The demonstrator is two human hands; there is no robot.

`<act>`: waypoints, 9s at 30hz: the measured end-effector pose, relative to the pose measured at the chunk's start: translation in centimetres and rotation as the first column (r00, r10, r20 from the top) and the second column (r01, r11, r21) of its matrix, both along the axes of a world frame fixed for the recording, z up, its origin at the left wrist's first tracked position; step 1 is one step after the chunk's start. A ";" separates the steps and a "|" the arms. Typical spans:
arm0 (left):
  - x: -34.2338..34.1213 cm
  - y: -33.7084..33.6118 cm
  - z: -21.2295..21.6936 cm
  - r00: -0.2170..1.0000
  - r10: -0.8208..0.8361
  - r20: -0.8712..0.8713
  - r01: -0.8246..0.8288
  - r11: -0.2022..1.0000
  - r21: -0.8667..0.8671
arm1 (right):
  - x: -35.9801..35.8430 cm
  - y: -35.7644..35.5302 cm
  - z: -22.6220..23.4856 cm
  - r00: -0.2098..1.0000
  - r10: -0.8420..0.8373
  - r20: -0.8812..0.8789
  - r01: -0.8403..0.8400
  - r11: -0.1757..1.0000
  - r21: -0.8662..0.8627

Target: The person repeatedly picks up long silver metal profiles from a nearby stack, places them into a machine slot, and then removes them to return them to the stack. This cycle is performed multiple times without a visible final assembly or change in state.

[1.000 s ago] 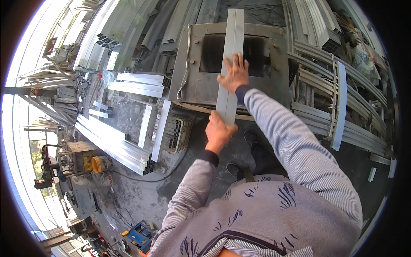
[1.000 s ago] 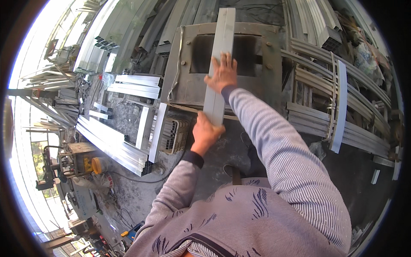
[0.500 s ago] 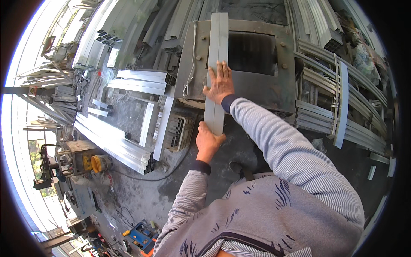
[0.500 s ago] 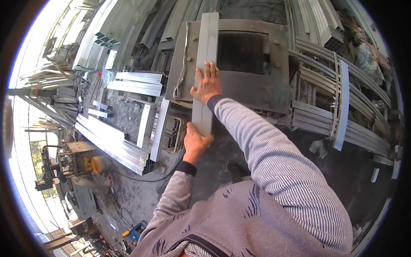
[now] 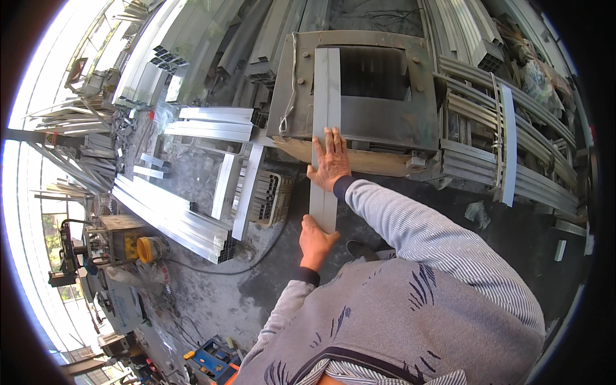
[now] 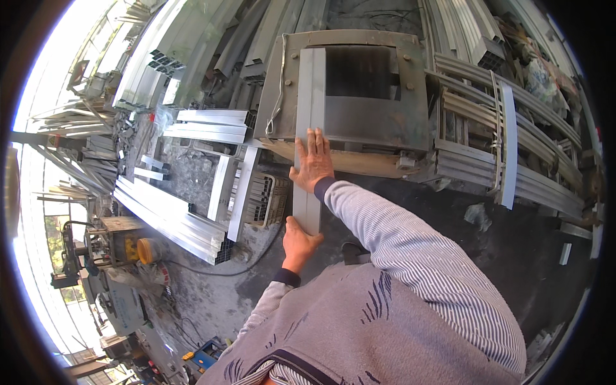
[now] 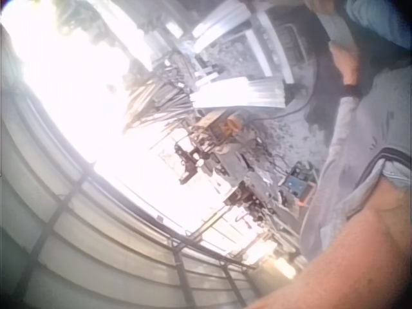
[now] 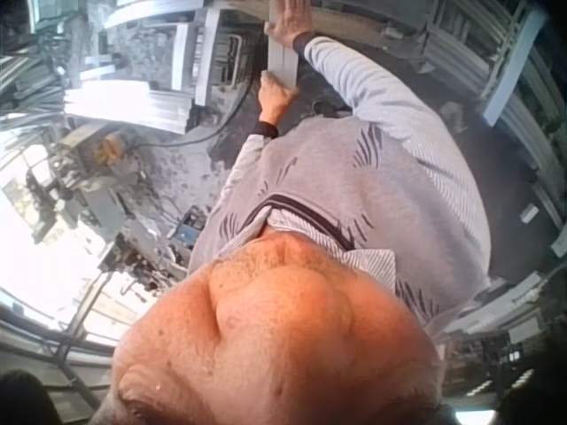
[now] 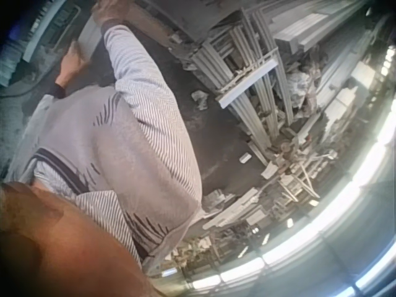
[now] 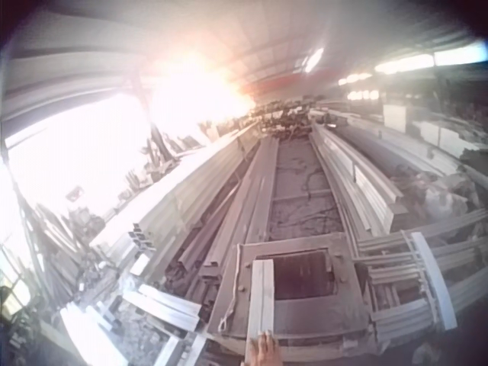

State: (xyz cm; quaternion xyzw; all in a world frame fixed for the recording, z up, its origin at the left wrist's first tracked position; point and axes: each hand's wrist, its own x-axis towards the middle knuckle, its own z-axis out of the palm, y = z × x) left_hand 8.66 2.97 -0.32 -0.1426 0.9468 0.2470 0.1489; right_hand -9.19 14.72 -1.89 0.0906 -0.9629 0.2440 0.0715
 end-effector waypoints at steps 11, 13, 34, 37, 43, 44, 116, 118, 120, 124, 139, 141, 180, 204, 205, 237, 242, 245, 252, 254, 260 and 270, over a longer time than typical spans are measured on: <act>7.6 1.0 0.6 0.984 0.154 0.093 -0.155 0.988 0.006 | 7.2 -0.7 -1.3 0.989 0.104 0.103 -0.097 0.993 -0.069; 7.5 1.9 0.6 0.975 0.193 0.112 -0.195 0.981 0.010 | 7.6 -0.1 -1.5 0.979 0.139 0.150 -0.131 0.989 -0.063; -21.3 5.0 6.0 0.995 -0.049 -0.089 0.043 0.997 -0.067 | -21.7 4.4 1.9 0.987 -0.097 -0.128 0.089 0.994 -0.069; -15.6 3.4 4.7 0.997 -0.022 -0.070 0.020 0.999 -0.030 | -16.0 2.9 1.1 0.985 -0.066 -0.160 0.045 0.991 -0.129; -8.2 1.4 3.0 1.000 0.005 0.000 -0.005 1.000 -0.027 | -8.1 1.2 0.9 0.996 -0.022 -0.083 0.011 0.992 -0.123; -7.2 1.2 2.9 1.000 -0.009 -0.011 0.009 0.999 -0.047 | -7.1 1.1 0.8 0.998 -0.017 -0.068 0.008 0.991 -0.131; 23.5 -8.9 4.3 0.839 -0.195 0.507 -0.461 -0.751 0.473 | 14.6 -5.1 8.0 0.694 0.332 0.639 0.525 0.374 -0.765; 23.2 -8.8 4.9 0.840 -0.164 0.517 -0.460 -0.721 0.518 | 14.3 -4.7 8.7 0.691 0.373 0.619 0.527 0.327 -0.785; 22.6 -8.6 5.5 0.828 -0.114 0.549 -0.478 -0.655 0.585 | 13.3 -4.5 9.1 0.690 0.369 0.622 0.519 0.346 -0.781; 18.6 -8.2 7.3 0.846 0.055 0.530 -0.522 -0.113 0.845 | 10.3 -2.9 8.9 0.721 0.476 0.504 0.498 0.150 -0.854; -9.0 5.4 10.3 0.984 -0.129 0.125 0.128 0.992 0.018 | -9.0 10.3 -1.3 0.734 0.529 0.427 0.605 -0.222 -0.765; -8.1 5.3 9.9 0.981 -0.155 0.119 0.155 0.988 0.008 | -8.1 10.3 -2.5 0.755 0.498 0.426 0.595 -0.247 -0.765; 9.2 -37.6 -12.2 0.928 0.357 -0.104 -0.371 0.880 -0.295 | -10.4 1.8 -6.8 0.950 -0.202 -0.240 0.194 0.979 -0.056; -8.9 -52.2 -40.0 0.968 0.242 -0.060 -0.249 0.960 -0.131 | -10.6 3.6 -7.3 0.945 -0.073 -0.320 0.218 0.868 0.446; -8.6 -52.3 -40.4 0.967 0.244 -0.079 -0.253 0.959 -0.131 | -10.5 3.6 -7.3 0.947 -0.077 -0.313 0.215 0.873 0.437; -14.1 -53.0 -42.4 0.952 0.203 0.231 -0.126 0.943 -0.309 | -10.6 4.1 -6.9 0.946 -0.126 -0.299 0.257 0.853 0.454; -14.8 -50.3 -41.0 0.946 0.293 0.135 -0.217 0.887 -0.407 | -10.7 4.5 -7.2 0.946 -0.045 -0.321 0.198 0.864 0.463; -14.5 -47.3 -39.7 0.963 0.267 0.022 -0.234 0.880 -0.412 | -10.8 4.0 -7.6 0.935 -0.021 -0.354 0.198 0.859 0.473; -6.3 -35.7 -37.8 0.979 0.078 0.190 -0.063 0.994 -0.087 | -10.9 0.8 -7.4 0.927 -0.032 -0.373 0.208 0.873 0.442; -2.9 -32.5 -37.1 0.951 -0.032 0.308 0.016 0.998 0.054 | -10.7 0.1 -7.5 0.929 -0.063 -0.365 0.226 0.877 0.424; 2.5 -27.1 -33.8 0.932 -0.040 0.360 -0.051 0.970 0.239 | -10.5 -2.5 -5.8 0.944 -0.212 -0.254 0.271 0.936 0.226; 16.3 -18.1 -21.2 0.802 -0.010 0.597 -0.105 0.982 0.158 | 0.8 30.4 1.8 0.925 -0.263 -0.273 0.187 0.943 -0.276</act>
